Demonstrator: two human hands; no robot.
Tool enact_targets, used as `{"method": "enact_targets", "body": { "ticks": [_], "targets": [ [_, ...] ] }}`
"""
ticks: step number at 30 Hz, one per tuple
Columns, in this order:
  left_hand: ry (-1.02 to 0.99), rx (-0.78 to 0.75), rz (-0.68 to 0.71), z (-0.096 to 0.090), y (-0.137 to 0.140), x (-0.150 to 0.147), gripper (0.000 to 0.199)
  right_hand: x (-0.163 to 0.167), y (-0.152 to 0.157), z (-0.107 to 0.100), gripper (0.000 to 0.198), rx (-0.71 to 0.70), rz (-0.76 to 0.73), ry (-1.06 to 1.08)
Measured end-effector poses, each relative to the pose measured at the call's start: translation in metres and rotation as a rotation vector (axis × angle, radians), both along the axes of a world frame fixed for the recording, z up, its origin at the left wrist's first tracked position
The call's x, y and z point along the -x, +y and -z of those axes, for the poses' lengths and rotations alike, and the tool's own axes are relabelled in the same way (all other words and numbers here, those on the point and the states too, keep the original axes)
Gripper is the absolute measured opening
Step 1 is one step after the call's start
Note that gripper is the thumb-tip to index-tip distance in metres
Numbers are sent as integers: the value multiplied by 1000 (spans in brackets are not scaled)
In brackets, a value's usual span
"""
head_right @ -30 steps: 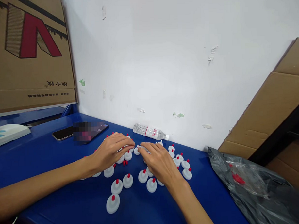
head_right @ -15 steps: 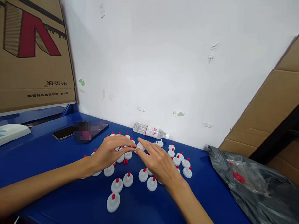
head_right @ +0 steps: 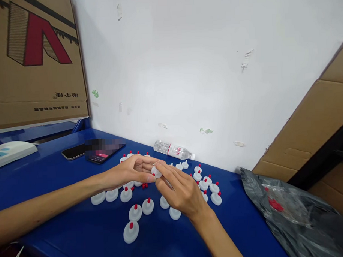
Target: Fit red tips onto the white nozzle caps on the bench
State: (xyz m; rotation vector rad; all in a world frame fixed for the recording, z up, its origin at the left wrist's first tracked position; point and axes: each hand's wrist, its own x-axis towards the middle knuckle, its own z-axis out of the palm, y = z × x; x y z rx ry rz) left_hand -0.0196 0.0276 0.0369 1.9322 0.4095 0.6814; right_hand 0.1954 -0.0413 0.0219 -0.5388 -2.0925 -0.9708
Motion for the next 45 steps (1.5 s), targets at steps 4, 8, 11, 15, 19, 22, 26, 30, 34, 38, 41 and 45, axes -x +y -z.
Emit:
{"method": "enact_targets", "body": {
  "ticks": [4, 8, 11, 15, 19, 22, 26, 30, 34, 38, 41, 45],
  "targets": [
    [-8, 191, 73, 2, 0, 0, 45, 2, 0, 3, 16, -10, 24, -9],
    [-52, 269, 63, 2, 1, -1, 43, 3, 2, 9, 15, -1, 51, -27],
    [-34, 248, 26, 0, 2, 0, 39, 6, 1, 9, 16, 9, 62, -50],
    [-47, 173, 53, -1, 1, 0, 36, 8, -3, 3, 24, 54, 83, -78],
    [15, -223, -122, 4, 0, -2, 42, -7, -1, -1, 39, 93, 132, -66],
    [106, -700, -313, 12, 4, 0, 27, -27, 7, 0, 41, 210, 257, 156],
    [307, -1202, -165, 23, 13, 4, 18, -51, 19, 5, 51, 490, 552, 474],
    [370, -1292, -130, 25, 14, 6, 6, -65, 30, 19, 63, 641, 642, 400],
    [424, -1368, -139, 21, 12, 5, 18, -73, 36, 35, 67, 704, 650, 312],
    [471, -1394, -137, 21, 12, 5, 16, -77, 37, 38, 70, 744, 654, 275],
    [492, -1386, -134, 21, 11, 6, 9, -76, 36, 33, 67, 740, 644, 280],
    [496, -1357, -125, 22, 8, 7, 11, -75, 37, 33, 62, 735, 622, 291]
  ]
}}
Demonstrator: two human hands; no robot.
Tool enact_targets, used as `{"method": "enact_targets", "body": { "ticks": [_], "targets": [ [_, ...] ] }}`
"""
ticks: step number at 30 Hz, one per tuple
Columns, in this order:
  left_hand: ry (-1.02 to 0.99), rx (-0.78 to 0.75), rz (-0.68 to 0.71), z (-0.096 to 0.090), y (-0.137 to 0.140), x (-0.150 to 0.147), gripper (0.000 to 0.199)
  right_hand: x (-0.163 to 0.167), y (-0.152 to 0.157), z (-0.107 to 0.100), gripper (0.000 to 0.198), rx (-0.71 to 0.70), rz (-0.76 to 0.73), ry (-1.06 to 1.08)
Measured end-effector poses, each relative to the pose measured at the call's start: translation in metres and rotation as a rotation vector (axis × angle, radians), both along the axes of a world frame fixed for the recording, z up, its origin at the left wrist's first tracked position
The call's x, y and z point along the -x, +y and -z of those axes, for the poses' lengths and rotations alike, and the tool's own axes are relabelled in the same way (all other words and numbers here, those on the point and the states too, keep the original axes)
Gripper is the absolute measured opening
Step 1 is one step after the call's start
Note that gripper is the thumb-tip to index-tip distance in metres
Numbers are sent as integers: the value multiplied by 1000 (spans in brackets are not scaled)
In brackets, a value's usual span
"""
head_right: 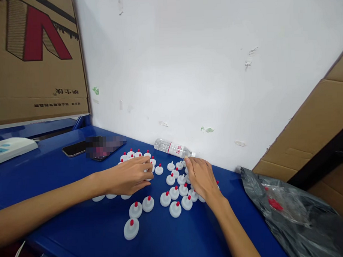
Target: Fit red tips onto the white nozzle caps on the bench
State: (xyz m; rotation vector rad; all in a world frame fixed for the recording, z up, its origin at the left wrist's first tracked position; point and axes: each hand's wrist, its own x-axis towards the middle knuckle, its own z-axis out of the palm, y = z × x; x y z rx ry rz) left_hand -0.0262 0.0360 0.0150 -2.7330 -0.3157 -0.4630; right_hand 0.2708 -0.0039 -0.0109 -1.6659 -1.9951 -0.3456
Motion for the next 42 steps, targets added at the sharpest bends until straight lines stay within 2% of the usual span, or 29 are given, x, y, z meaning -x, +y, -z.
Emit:
{"method": "enact_targets", "body": {
  "ticks": [8, 15, 19, 23, 27, 34, 36, 42],
  "targets": [
    [34, 24, 18, 9, -3, -3, 12, -12, 13, 17, 62, 50, -2, 18],
    [64, 30, 33, 15, 1, -5, 15, -10, 12, 10, 63, 143, -28, 52],
    [73, 23, 14, 16, 2, -4, 15, -8, 7, 1, 62, 148, -29, 85],
    [70, 6, -22, 16, 1, -4, 9, -12, -1, -14, 64, 68, 26, 153],
    [85, 0, -39, 15, 0, -5, 12, -14, -7, -26, 57, -56, 90, 221],
    [77, -9, -17, 18, 0, -4, 13, 7, -9, -23, 34, -250, 39, 242],
    [45, -17, -19, 18, 0, -5, 10, 17, -10, -22, 28, -276, -3, 198],
    [-142, -33, -75, 14, 9, -7, 16, 38, -14, -17, 27, -370, -261, -224]
  ]
}}
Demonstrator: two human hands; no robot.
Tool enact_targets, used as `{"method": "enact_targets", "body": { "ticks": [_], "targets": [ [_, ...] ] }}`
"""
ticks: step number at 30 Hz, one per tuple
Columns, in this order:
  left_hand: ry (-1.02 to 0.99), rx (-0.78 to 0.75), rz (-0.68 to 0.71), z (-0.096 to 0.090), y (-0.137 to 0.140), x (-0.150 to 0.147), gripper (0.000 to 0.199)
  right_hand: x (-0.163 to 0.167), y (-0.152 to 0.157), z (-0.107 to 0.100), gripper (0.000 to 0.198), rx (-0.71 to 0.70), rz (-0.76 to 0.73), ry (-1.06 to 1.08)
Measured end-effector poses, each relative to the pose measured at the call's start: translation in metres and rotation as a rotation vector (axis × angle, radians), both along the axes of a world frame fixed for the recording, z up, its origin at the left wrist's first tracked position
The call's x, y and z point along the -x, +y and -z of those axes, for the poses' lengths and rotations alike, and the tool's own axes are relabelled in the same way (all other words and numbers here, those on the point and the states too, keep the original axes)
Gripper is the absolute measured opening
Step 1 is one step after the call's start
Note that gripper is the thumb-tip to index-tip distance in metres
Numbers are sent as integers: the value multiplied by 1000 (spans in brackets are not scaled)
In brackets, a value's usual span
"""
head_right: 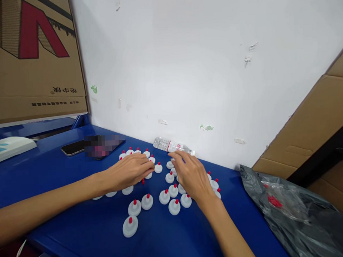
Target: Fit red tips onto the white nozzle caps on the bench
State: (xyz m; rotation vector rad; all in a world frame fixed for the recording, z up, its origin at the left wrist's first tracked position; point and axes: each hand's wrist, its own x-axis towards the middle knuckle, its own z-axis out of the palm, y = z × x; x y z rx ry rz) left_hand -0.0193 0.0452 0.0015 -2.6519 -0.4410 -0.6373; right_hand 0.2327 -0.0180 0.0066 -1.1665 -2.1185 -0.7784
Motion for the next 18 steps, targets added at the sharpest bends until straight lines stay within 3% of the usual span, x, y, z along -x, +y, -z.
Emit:
{"method": "enact_targets", "body": {
  "ticks": [9, 18],
  "targets": [
    [-239, -9, 76, -5, 2, 4, 23, 17, -4, 2, 33, -75, -140, -86],
    [-432, -82, 243, -11, -3, 2, 20, 22, -8, -6, 39, -219, -231, -93]
  ]
}}
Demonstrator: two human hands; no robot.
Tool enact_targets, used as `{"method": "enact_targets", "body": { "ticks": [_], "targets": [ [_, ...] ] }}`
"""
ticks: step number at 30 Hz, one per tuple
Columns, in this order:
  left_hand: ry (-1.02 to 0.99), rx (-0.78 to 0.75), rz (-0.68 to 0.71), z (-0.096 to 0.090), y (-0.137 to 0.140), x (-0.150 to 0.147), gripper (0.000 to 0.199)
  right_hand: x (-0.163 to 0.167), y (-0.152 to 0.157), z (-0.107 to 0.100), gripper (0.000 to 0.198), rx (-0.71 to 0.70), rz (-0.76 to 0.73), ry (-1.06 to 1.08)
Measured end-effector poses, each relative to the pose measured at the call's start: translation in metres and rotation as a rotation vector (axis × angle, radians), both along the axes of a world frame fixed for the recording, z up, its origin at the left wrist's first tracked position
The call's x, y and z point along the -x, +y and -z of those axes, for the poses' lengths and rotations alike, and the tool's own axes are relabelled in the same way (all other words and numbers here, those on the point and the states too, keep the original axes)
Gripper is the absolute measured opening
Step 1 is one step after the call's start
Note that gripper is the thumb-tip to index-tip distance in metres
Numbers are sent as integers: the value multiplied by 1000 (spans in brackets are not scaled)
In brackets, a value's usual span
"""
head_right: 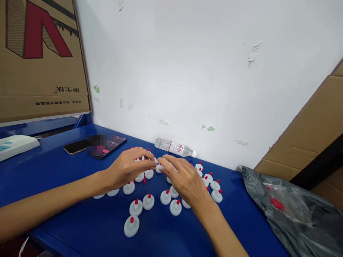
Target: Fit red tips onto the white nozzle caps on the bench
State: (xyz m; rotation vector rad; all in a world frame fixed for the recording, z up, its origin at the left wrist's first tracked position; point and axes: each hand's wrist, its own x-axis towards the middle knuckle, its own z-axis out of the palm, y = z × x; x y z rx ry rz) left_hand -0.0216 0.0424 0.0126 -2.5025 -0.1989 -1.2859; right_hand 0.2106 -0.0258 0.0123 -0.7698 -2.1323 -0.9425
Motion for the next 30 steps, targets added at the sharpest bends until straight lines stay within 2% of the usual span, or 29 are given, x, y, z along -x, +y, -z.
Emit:
{"method": "enact_targets", "body": {
  "ticks": [5, 8, 13, 18, 21, 26, 30],
  "targets": [
    [-90, 26, 109, -1, 0, -1, 12, -2, -3, -5, 45, -20, -27, 33],
    [-123, 28, 169, -3, -2, -1, 15, -3, -5, -11, 46, -39, -35, 26],
    [-139, 5, 217, -5, -4, 2, 23, -4, -6, -15, 46, -56, -34, 58],
    [-148, 41, 201, -4, -7, 0, 23, -2, -5, -8, 47, -34, -40, 9],
    [-189, 116, 204, -4, -9, -3, 19, -1, -5, -5, 47, -55, -33, 9],
    [-262, 290, 299, -3, -10, -6, 15, 0, -6, -3, 40, -44, -17, 8],
    [-241, 345, 296, -3, -12, -6, 12, 1, -6, 0, 40, -45, -19, -4]
  ]
}}
